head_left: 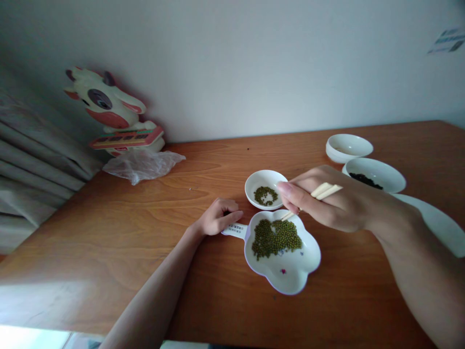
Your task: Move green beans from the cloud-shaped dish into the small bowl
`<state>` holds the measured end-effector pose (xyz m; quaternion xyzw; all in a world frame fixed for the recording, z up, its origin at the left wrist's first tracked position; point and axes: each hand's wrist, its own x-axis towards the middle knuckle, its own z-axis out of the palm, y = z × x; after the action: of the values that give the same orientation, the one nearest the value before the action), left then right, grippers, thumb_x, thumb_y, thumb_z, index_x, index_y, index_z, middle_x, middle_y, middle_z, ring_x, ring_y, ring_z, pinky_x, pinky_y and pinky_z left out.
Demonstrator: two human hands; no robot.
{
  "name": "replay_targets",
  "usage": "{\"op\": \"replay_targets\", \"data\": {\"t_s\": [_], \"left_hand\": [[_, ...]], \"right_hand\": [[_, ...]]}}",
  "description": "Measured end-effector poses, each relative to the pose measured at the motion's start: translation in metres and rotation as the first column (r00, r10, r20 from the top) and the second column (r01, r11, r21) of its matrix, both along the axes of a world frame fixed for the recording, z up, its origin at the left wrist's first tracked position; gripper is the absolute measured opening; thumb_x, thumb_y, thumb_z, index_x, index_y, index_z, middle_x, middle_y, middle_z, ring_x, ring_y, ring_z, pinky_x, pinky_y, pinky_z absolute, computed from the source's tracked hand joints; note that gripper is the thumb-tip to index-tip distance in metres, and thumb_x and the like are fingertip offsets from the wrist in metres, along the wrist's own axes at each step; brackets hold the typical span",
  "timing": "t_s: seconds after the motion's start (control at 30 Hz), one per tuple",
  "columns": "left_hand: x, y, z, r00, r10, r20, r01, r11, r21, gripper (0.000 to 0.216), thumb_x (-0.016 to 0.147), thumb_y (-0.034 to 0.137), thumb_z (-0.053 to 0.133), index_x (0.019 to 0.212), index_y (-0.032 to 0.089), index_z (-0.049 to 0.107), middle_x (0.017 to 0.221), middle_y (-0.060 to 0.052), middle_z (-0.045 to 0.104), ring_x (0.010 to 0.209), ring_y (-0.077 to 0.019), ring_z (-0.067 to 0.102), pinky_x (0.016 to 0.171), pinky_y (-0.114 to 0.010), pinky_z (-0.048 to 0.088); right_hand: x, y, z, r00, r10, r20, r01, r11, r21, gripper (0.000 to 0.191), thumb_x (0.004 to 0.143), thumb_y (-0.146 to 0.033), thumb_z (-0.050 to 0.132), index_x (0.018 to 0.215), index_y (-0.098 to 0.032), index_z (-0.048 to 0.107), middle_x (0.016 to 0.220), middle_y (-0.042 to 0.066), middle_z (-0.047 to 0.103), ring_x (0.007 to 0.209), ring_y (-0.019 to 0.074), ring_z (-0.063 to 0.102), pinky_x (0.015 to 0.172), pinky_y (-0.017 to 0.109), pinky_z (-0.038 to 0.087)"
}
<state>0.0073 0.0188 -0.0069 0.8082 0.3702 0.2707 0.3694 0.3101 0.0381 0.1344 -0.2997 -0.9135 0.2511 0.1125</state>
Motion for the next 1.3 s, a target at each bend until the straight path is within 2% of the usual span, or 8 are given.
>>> {"op": "replay_targets", "data": {"t_s": [0.17,0.47,0.9,1.07,1.3], "left_hand": [[0.0009,-0.0009,0.0009,1.0,0.013,0.016,-0.012,0.999,-0.033,0.052,0.106,0.037,0.054,0.059,0.017,0.045,0.058,0.001,0.049,0.058,-0.0111,0.041,0.059,-0.03,0.031],[0.0014,-0.0013,0.0027,1.0,0.007,0.011,-0.007,0.999,-0.037,0.052,0.106,0.037,0.054,0.058,0.017,0.045,0.058,0.001,0.05,0.057,-0.0108,0.041,0.059,-0.029,0.031],[0.0012,-0.0009,0.0008,1.0,0.01,0.014,-0.01,0.999,-0.031,0.051,0.106,0.034,0.054,0.058,0.017,0.044,0.059,0.002,0.048,0.058,-0.0105,0.041,0.059,-0.029,0.03],[0.0012,-0.001,0.0009,1.0,0.008,0.026,-0.008,1.0,-0.025,0.051,0.106,0.034,0.055,0.059,0.016,0.045,0.06,0.002,0.049,0.059,-0.0108,0.042,0.06,-0.03,0.031],[0.0022,-0.0015,0.004,1.0,0.01,0.004,-0.01,0.999,-0.031,0.05,0.105,0.034,0.054,0.058,0.017,0.045,0.059,0.001,0.049,0.058,-0.011,0.042,0.06,-0.029,0.031]], "right_hand": [[-0.0021,-0.0014,-0.005,0.998,0.06,-0.032,-0.061,0.997,-0.048,0.063,0.114,-0.052,0.034,0.07,-0.018,0.064,0.061,0.001,0.064,0.055,0.0123,0.053,0.059,0.033,0.032],[0.0014,0.0,-0.0055,0.996,0.074,-0.04,-0.078,0.989,-0.129,0.059,0.114,-0.051,0.035,0.073,-0.018,0.061,0.063,-0.001,0.064,0.057,0.0119,0.054,0.059,0.032,0.034],[-0.0025,0.0021,-0.0084,0.997,0.061,-0.042,-0.065,0.994,-0.085,0.062,0.113,-0.055,0.033,0.07,-0.018,0.059,0.06,-0.001,0.06,0.053,0.0113,0.05,0.057,0.032,0.03],[0.0006,0.0034,-0.0086,0.998,0.046,-0.036,-0.051,0.99,-0.134,0.064,0.113,-0.055,0.031,0.072,-0.018,0.062,0.064,0.001,0.065,0.058,0.0127,0.055,0.062,0.032,0.036],[0.0017,0.0045,-0.0088,0.999,0.04,-0.037,-0.044,0.989,-0.14,0.063,0.113,-0.055,0.031,0.071,-0.018,0.061,0.065,0.001,0.065,0.059,0.013,0.054,0.063,0.032,0.038]]}}
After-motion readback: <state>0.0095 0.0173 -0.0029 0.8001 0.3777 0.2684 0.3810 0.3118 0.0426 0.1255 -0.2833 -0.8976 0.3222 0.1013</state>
